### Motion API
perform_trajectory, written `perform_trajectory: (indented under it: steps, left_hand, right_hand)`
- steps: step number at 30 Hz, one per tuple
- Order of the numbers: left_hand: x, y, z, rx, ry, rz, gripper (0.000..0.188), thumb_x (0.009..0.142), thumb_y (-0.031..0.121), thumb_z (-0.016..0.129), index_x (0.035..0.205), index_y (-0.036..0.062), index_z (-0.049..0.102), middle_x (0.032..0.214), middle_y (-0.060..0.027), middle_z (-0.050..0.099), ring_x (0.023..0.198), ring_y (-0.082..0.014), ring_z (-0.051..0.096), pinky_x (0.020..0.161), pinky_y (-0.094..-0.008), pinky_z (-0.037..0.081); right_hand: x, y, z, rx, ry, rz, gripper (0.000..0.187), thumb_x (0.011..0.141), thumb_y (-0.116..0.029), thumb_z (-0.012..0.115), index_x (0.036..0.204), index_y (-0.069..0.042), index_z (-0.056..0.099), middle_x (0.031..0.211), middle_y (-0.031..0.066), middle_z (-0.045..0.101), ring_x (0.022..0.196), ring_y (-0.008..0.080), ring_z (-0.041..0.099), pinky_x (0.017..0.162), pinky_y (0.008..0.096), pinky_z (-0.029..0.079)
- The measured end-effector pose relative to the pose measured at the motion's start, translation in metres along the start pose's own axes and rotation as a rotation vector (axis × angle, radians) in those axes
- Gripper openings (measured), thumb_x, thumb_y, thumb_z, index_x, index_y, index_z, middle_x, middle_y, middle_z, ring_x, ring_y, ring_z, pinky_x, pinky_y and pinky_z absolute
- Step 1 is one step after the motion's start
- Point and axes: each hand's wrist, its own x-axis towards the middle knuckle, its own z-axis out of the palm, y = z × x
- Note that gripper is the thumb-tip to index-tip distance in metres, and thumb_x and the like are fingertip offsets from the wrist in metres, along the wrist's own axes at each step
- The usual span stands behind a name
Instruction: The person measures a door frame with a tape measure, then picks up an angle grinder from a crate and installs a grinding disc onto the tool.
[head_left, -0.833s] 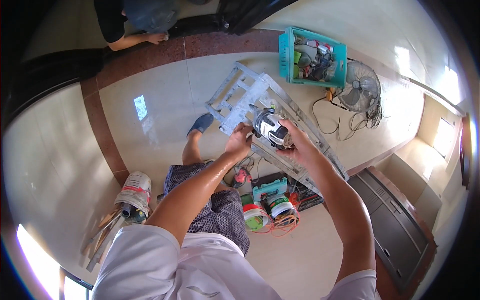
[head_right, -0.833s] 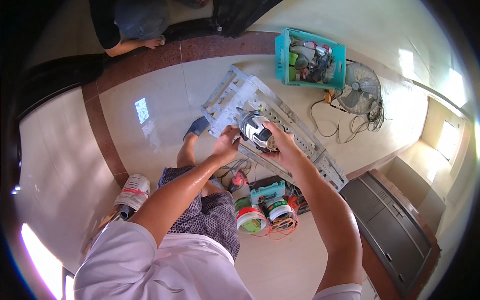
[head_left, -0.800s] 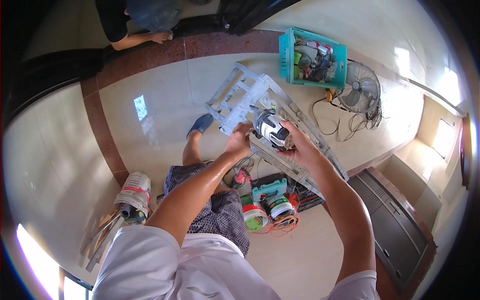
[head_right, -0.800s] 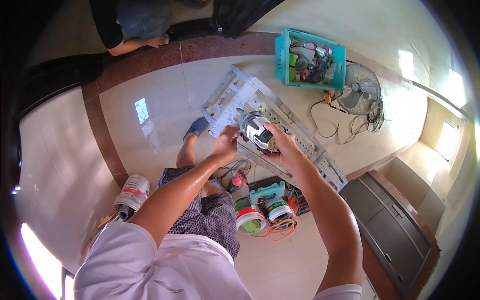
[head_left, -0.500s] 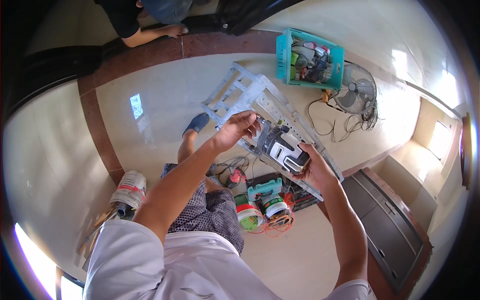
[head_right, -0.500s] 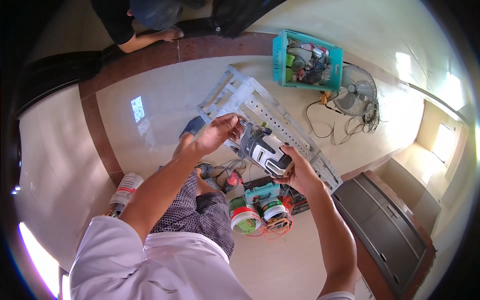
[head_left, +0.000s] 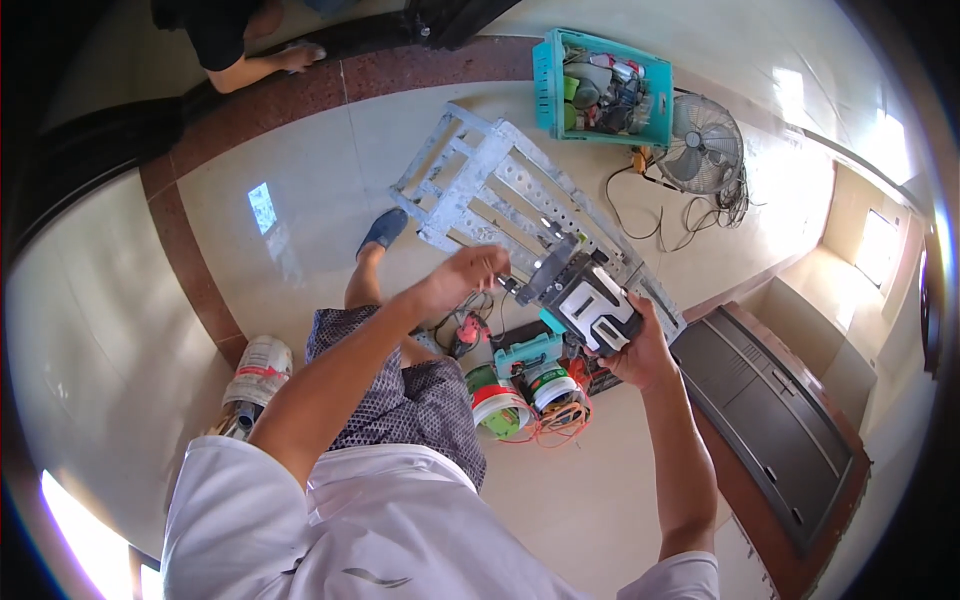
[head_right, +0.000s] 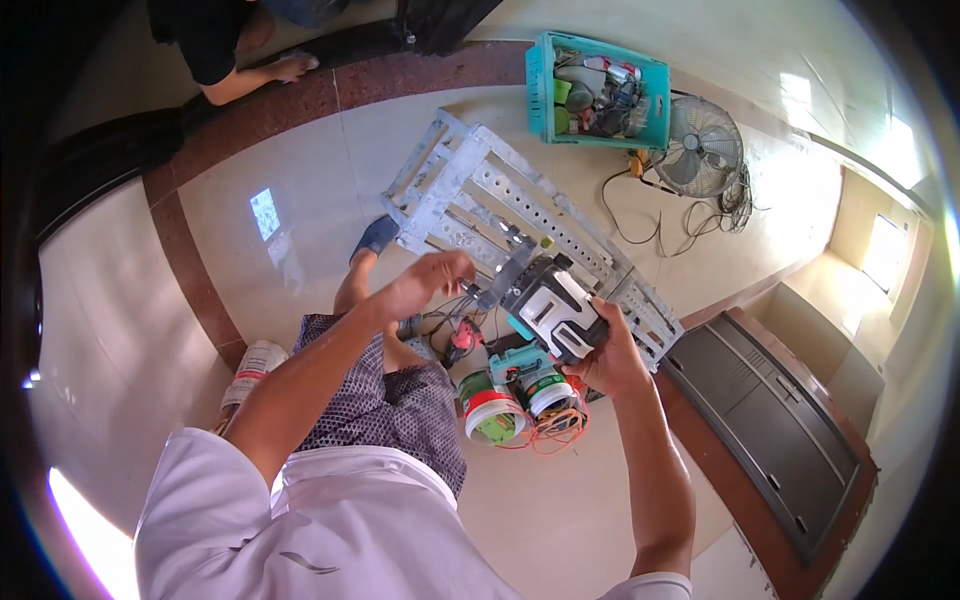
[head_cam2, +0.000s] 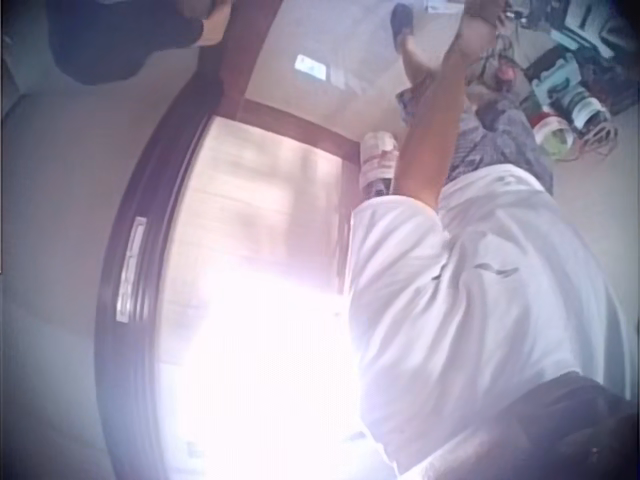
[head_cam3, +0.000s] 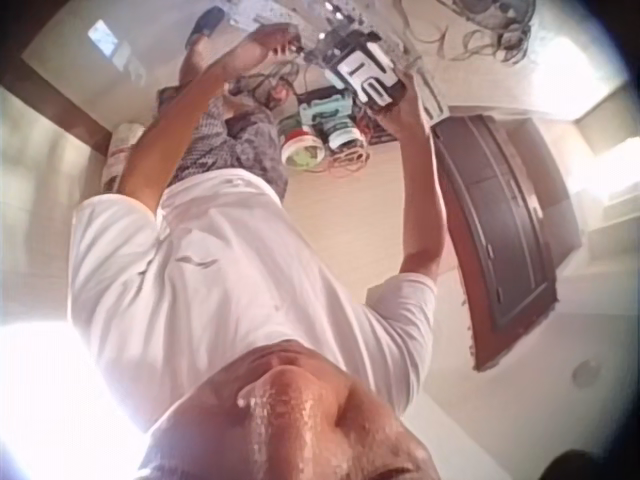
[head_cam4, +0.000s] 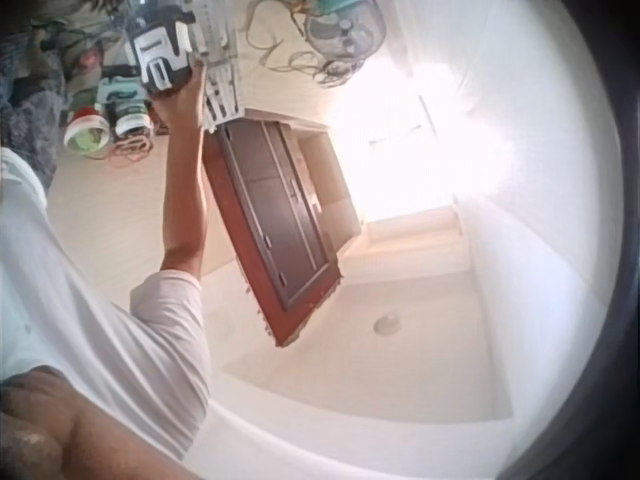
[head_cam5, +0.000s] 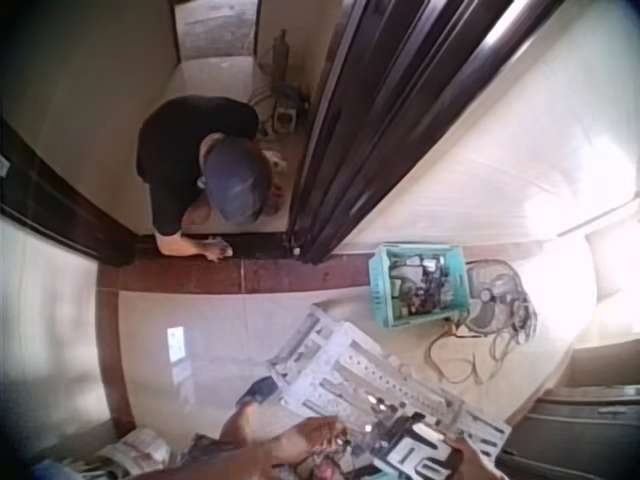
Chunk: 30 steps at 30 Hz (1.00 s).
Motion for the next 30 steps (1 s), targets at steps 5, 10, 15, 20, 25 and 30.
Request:
perform_trajectory:
  steps: [5,10,15,20,25,30]
  left_hand:
    - [-0.011,0.025,0.029,0.116,0.006,0.075,0.038,0.116,0.036,0.061,0.094,0.0048,0.056,0.077,0.0029,0.045,0.074,-0.0072,0.042,0.066,-0.0307,0.042]
    - [-0.027,0.051,0.044,0.163,-0.021,0.041,0.034,0.115,0.035,0.062,0.102,0.0041,0.058,0.083,0.0036,0.049,0.080,-0.0054,0.046,0.072,-0.0262,0.043]
    - [-0.036,0.066,0.046,0.006,-0.082,-0.011,0.040,0.117,0.039,0.058,0.099,0.0041,0.059,0.080,0.0026,0.047,0.076,-0.0059,0.044,0.071,-0.0261,0.043]
    - [-0.026,0.019,0.025,0.174,0.205,-0.040,0.054,0.117,0.055,0.049,0.101,0.0046,0.062,0.076,0.0029,0.046,0.071,-0.0062,0.044,0.068,-0.0238,0.041]
    - [0.005,-0.039,0.023,-0.012,0.174,-0.235,0.052,0.116,0.056,0.052,0.116,0.0053,0.065,0.079,-0.0012,0.062,0.066,-0.0083,0.056,0.061,-0.0247,0.047]
    - [-0.008,-0.074,-0.004,-0.289,0.581,-0.402,0.051,0.114,0.058,0.050,0.124,0.0106,0.067,0.088,-0.0035,0.069,0.070,-0.0116,0.065,0.061,-0.0294,0.053]
  right_hand:
    - [-0.002,0.012,-0.031,0.149,-0.002,-0.005,0.068,0.101,-0.055,0.067,0.146,-0.005,0.061,0.124,0.0207,0.076,0.103,0.0360,0.079,0.076,0.0515,0.072]
    - [-0.009,0.026,-0.044,0.158,-0.062,-0.003,0.074,0.100,-0.057,0.066,0.150,-0.003,0.059,0.123,0.0219,0.077,0.095,0.0399,0.080,0.071,0.0511,0.072]
    - [-0.017,0.047,-0.052,0.168,0.002,-0.065,0.073,0.099,-0.056,0.067,0.146,-0.001,0.060,0.124,0.0227,0.076,0.093,0.0439,0.080,0.068,0.0497,0.072]
    - [-0.023,0.054,-0.065,0.121,-0.047,-0.112,0.078,0.096,-0.056,0.071,0.151,-0.002,0.058,0.127,0.0241,0.075,0.093,0.0421,0.080,0.070,0.0507,0.072]
    - [-0.018,0.058,-0.042,-0.032,0.107,-0.222,0.078,0.095,-0.055,0.074,0.151,-0.002,0.058,0.125,0.0203,0.077,0.093,0.0332,0.082,0.067,0.0466,0.072]
    - [0.020,0.039,0.008,-0.337,0.267,-0.238,0.073,0.099,-0.040,0.076,0.151,-0.003,0.042,0.121,0.0170,0.068,0.086,0.0266,0.077,0.061,0.0438,0.068]
